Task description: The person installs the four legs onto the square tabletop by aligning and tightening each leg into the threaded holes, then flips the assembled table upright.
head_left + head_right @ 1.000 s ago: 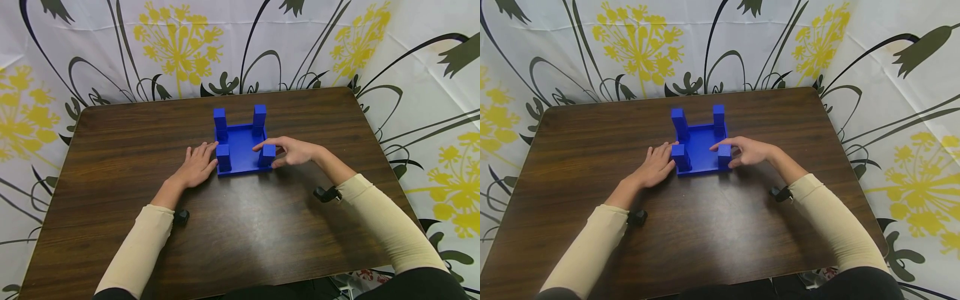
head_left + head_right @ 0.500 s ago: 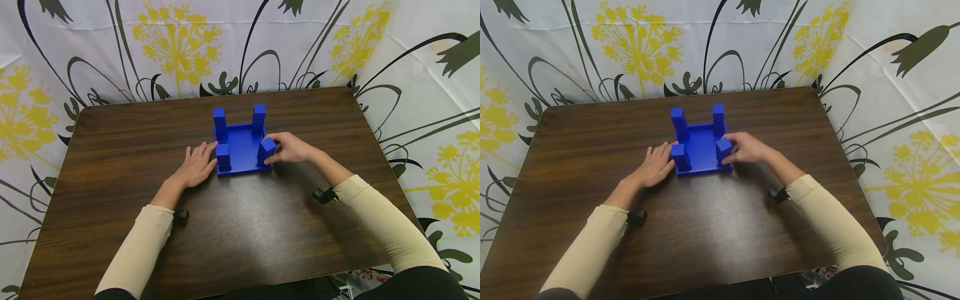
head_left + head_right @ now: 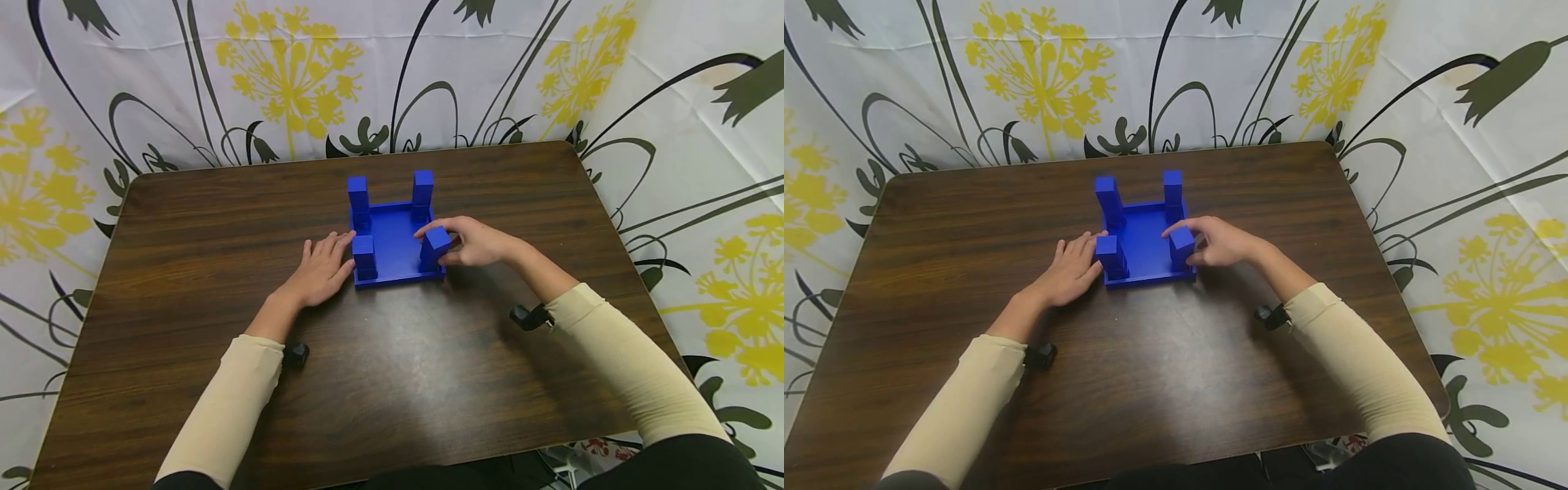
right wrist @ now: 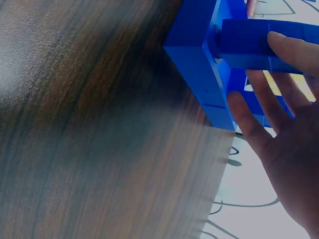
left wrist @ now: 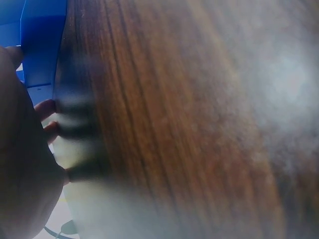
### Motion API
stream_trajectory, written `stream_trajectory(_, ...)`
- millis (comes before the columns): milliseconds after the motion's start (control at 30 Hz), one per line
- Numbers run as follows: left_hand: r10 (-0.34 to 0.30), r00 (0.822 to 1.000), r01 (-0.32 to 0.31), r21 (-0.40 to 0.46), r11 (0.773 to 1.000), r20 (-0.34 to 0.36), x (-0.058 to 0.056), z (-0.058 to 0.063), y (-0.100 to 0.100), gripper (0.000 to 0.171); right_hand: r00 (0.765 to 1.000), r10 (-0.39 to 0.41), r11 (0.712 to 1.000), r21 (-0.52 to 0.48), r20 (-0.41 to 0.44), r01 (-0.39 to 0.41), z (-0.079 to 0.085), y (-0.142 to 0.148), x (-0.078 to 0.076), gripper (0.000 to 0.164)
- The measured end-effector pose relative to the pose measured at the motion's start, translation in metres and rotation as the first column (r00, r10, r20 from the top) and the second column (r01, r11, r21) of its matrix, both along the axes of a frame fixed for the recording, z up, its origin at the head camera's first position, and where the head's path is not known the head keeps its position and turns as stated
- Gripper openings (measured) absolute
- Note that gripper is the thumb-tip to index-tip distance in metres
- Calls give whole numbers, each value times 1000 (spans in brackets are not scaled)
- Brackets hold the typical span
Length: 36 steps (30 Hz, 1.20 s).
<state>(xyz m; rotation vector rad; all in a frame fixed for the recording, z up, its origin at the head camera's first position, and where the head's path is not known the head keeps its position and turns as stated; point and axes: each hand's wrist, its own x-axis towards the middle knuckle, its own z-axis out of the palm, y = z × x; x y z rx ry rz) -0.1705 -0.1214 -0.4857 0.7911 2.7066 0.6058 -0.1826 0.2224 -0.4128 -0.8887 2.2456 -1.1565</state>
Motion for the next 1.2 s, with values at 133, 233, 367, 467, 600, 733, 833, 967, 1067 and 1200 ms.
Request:
stream_trajectory(133,5,1000,-5,-3,1000,0,0,-1,0,59,1000,-6,1000,-8,-17,6,-3,0,-1,54)
stream_trajectory(233,5,1000,-5,-4,1000,0,-1,-1,0,60,999,-22,1000,7,-38,22,-3,-1,0,52)
stream_trajectory(367,2,1000,-2,-3,1000,-1,-1,-2,0,60,999,-39,999,26,-21,39,-3,-1,1,57)
stream_trajectory(467,2,1000,-2,-4,1000,-1,-1,-2,0,60,999,-29,999,32,14,29,-3,0,0,66)
stream_trajectory(600,4,1000,-4,-6,1000,-2,-1,-1,0,60,999,7,1000,10,51,-8,-4,1,-2,63)
stream_trajectory(733,4,1000,-4,-1,1000,-3,0,0,1,60,999,-6,1000,-30,53,8,-5,1,-2,49)
stream_trajectory(833,1,1000,-1,3,1000,-2,0,0,1,60,998,-53,998,-17,15,53,-6,0,-2,44)
stream_trajectory(967,-1,1000,1,2,1000,-1,-1,0,1,60,993,-107,993,36,-52,109,-8,-3,-1,43)
stream_trajectory(1067,1,1000,-1,2,1000,-2,-1,0,1,60,989,-123,989,74,-85,129,-8,-5,0,45)
stream_trajectory(1200,4,1000,-4,-1,1000,2,-1,0,1,60,990,-106,988,104,-94,116,-8,-5,1,51)
